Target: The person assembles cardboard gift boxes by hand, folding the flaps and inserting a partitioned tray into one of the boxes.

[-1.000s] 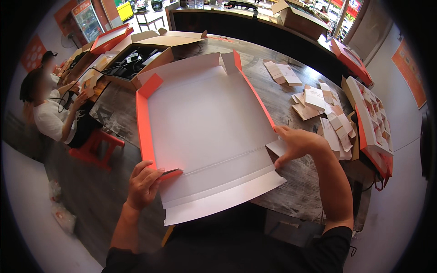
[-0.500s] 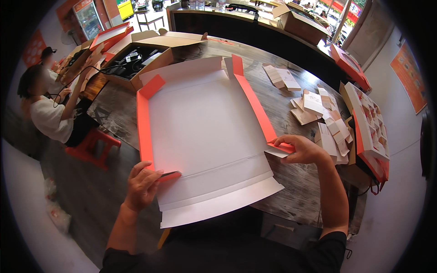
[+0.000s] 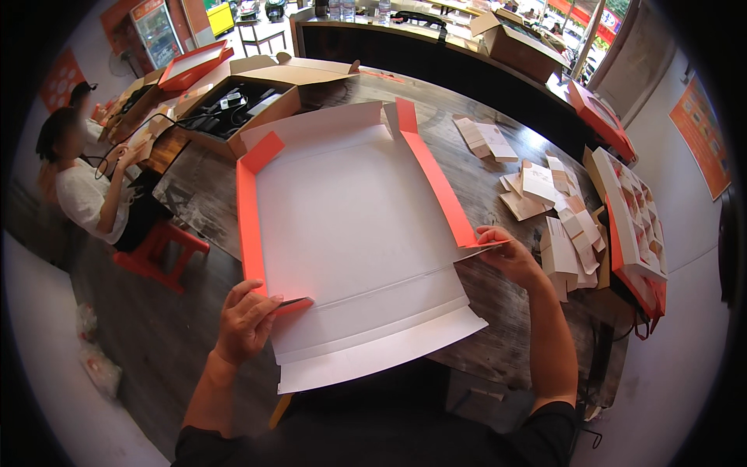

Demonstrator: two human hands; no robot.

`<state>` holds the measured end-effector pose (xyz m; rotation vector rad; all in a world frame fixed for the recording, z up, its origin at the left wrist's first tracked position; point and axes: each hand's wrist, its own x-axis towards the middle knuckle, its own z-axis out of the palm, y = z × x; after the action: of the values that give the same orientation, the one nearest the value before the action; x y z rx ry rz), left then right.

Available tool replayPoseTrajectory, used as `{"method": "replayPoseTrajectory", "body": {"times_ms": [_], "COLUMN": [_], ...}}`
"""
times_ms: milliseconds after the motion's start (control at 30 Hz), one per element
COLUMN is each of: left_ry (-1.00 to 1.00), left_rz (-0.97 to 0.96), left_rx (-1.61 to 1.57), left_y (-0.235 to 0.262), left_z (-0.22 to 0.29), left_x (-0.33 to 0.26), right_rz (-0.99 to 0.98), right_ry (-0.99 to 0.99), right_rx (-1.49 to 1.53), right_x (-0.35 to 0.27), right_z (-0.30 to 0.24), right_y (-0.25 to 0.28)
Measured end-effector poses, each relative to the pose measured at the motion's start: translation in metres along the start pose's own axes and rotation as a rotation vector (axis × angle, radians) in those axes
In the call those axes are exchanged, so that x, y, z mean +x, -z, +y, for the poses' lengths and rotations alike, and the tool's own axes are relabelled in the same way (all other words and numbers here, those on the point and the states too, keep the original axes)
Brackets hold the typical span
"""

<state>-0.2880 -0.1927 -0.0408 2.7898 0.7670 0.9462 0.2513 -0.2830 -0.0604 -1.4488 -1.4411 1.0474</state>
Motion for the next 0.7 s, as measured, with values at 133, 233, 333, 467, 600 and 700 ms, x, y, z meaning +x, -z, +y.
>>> {"method": "replayPoseTrajectory", "body": {"times_ms": [133, 233, 333, 467, 600, 700], "left_ry": [0.011, 0.009, 0.014, 0.026, 0.029, 0.03], "left_rz": [0.003, 0.004, -0.005, -0.011, -0.008, -0.012], "left_rx": [-0.013, -0.017, -0.018, -0.017, -0.021, -0.031], "left_y": [-0.002, -0.001, 0.0, 0.0, 0.001, 0.001], "left_z": [0.0, -0.001, 0.0, 0.0, -0.001, -0.001], "left_x": [0.0, 0.001, 0.001, 0.0, 0.0, 0.001], "right_rz": [0.027, 0.069, 0.038, -0.022, -0.173, -0.308], "right_ry": [0.105, 0.275, 0.343, 0.324, 0.318, 0.269], "right_rx": [-0.075, -0.367, -0.673, -0.852, -0.918, -0.892], "right_x": [0.006, 0.011, 0.015, 0.016, 0.017, 0.021], "right_z": [-0.017, -0.044, -0.063, -0.073, -0.09, -0.1], "right_y": [-0.019, -0.035, -0.048, -0.064, -0.053, -0.041]}}
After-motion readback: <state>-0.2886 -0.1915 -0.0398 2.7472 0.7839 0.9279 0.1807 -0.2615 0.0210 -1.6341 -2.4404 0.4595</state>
